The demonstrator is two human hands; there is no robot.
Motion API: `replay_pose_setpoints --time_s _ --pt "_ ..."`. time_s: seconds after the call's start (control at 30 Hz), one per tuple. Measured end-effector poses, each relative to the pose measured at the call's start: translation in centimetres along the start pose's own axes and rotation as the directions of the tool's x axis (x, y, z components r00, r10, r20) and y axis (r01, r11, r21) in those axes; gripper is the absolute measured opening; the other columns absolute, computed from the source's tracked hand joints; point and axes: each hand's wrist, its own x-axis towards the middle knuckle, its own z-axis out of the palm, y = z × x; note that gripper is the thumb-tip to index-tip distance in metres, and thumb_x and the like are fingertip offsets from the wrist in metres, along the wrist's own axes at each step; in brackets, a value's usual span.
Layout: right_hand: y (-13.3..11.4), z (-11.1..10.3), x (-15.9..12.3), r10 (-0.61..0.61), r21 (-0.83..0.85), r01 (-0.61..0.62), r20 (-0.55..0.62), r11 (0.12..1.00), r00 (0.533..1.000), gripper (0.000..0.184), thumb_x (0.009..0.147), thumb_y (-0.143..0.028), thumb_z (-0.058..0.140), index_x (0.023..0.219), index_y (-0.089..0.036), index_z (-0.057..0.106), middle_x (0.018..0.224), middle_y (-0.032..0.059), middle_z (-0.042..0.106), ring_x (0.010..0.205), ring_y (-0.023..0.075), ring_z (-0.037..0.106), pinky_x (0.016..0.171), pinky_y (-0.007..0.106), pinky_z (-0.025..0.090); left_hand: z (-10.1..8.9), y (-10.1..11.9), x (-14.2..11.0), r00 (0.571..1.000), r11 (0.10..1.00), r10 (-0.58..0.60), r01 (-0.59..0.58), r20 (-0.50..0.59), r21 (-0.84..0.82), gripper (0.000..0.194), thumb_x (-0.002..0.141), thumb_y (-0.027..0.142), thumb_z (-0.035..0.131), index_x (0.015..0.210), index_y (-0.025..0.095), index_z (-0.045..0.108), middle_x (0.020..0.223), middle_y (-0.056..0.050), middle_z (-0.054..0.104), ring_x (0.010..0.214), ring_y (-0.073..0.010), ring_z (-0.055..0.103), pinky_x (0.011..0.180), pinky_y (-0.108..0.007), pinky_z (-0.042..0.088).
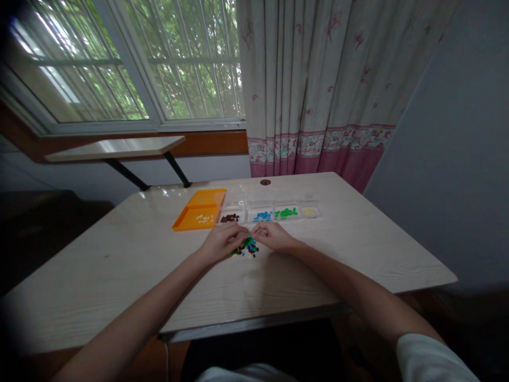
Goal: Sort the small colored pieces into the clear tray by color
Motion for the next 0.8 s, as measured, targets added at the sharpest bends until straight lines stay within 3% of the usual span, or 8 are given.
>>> replay_pose_setpoints --time_s 0.17,0.4,0.57,0.8 --pt "0.34 0.2 0.26 0.043 0.148 -0.051 0.056 0.988 0.998 0.033 0.072 -0.047 0.053 0.078 -0.014 0.053 0.048 -0.0086 0.03 0.042 0.005 0.025 0.041 0.018 0.017 0.2 0.08 -0.02 0.998 0.997 0.035 -0.039 0.055 0.066 0.019 0.085 0.026 0.044 0.087 0.016 0.06 0.074 -0.003 0.057 0.068 -0.0111 0.054 0.059 -0.02 0.039" --pt "0.19 0.24 0.22 0.015 0.144 -0.021 0.042 0.989 0.999 0.033 0.076 -0.046 0.05 0.079 -0.014 0.054 0.049 -0.0082 0.03 0.043 0.0053 0.026 0.042 0.018 0.018 -0.01 0.3 -0.06 0.997 0.996 0.031 -0.037 0.069 0.085 0.022 0.087 0.028 0.041 0.087 0.016 0.059 0.073 -0.003 0.056 0.066 -0.0109 0.053 0.059 -0.02 0.037" --pt "0.4 0.25 0.04 -0.062 0.006 0.063 -0.059 0.998 0.996 0.026 0.079 -0.04 0.049 0.084 -0.015 0.056 0.046 -0.0092 0.028 0.042 0.0057 0.026 0.043 0.018 0.018 -0.2 0.28 -0.05 0.999 0.997 -0.009 0.006 0.042 0.071 0.022 0.087 0.029 0.041 0.088 0.015 0.058 0.077 -0.004 0.056 0.069 -0.0114 0.052 0.061 -0.02 0.037" --pt "-0.18 0.08 -0.33 -0.125 -0.232 0.09 -0.14 0.969 0.982 0.021 0.076 -0.036 0.054 0.082 -0.016 0.06 0.044 -0.008 0.037 0.042 0.0061 0.032 0.044 0.017 0.024 0.02 0.13 0.01 0.999 1.0 -0.024 0.025 0.027 -0.018 0.022 0.086 0.03 0.043 0.085 0.015 0.059 0.074 -0.003 0.055 0.068 -0.011 0.051 0.062 -0.02 0.037"
